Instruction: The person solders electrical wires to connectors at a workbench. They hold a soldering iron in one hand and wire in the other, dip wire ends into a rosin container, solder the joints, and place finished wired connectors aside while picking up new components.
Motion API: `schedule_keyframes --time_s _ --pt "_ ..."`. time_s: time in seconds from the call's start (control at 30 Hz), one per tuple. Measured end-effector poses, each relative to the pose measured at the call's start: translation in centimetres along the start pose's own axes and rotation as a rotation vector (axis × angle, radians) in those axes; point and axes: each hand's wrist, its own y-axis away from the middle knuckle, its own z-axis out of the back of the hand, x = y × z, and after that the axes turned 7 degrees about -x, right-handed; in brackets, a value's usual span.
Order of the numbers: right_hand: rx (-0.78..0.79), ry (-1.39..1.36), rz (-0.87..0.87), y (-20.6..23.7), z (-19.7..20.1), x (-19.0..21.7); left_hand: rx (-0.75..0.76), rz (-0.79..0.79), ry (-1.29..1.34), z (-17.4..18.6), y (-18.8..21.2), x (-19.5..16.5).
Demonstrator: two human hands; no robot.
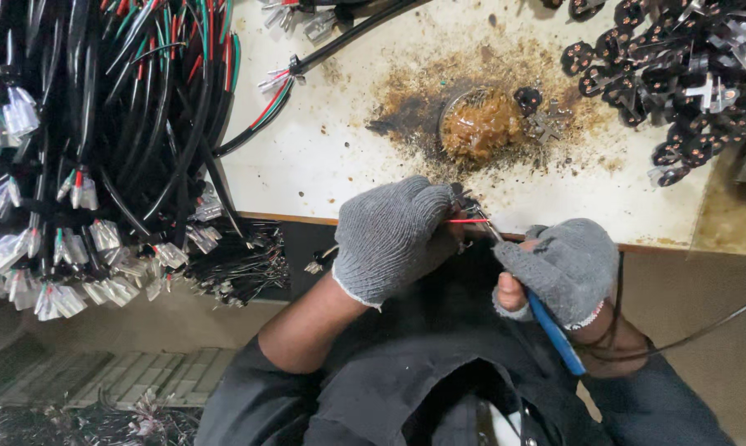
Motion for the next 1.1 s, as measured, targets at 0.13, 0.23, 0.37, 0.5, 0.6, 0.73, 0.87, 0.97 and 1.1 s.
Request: schedule_keyframes --time_s 0.13,0.23,0.37,0.5,0.6,0.73,0.87,0.97,1.1 --pt "0.015 -0.045 -0.090 0.3 0.4 0.1 0.012 -0.005 -0.021 0.0 -0.2 -0.1" --pt "0.007 -0.005 -0.052 0.2 0.3 0.0 0.014 -0.003 -0.016 0.0 -0.1 0.0" --pt "0.035 -0.004 0.025 -0.2 0.1 -0.2 0.010 -0.005 0.013 0.1 0.2 0.0" --pt "0.110 -0.029 0.093 -0.7 0.3 -0.5 0.018 -0.002 -0.016 -0.1 0.1 0.0" --pt "0.119 -0.034 0.129 -1.0 0.3 -0.7 0.028 -0.007 -0.009 -0.1 -0.1 0.0" --pt "0.078 -0.030 0.135 -1.2 0.1 -0.7 -0.034 -0.039 -0.006 -0.3 -0.3 0.1" --pt "0.125 0.043 0.042 -1.2 -0.2 -0.3 -0.060 -0.043 0.001 -0.5 -0.3 0.3" --pt "-0.114 -0.059 0.010 -1.2 0.0 0.3 -0.071 -0.052 0.001 -0.6 -0.2 0.3" --pt "-0.188 -0.036 -0.092 -1.8 -0.2 0.7 -0.071 -0.031 -0.005 -0.6 -0.2 0.3"
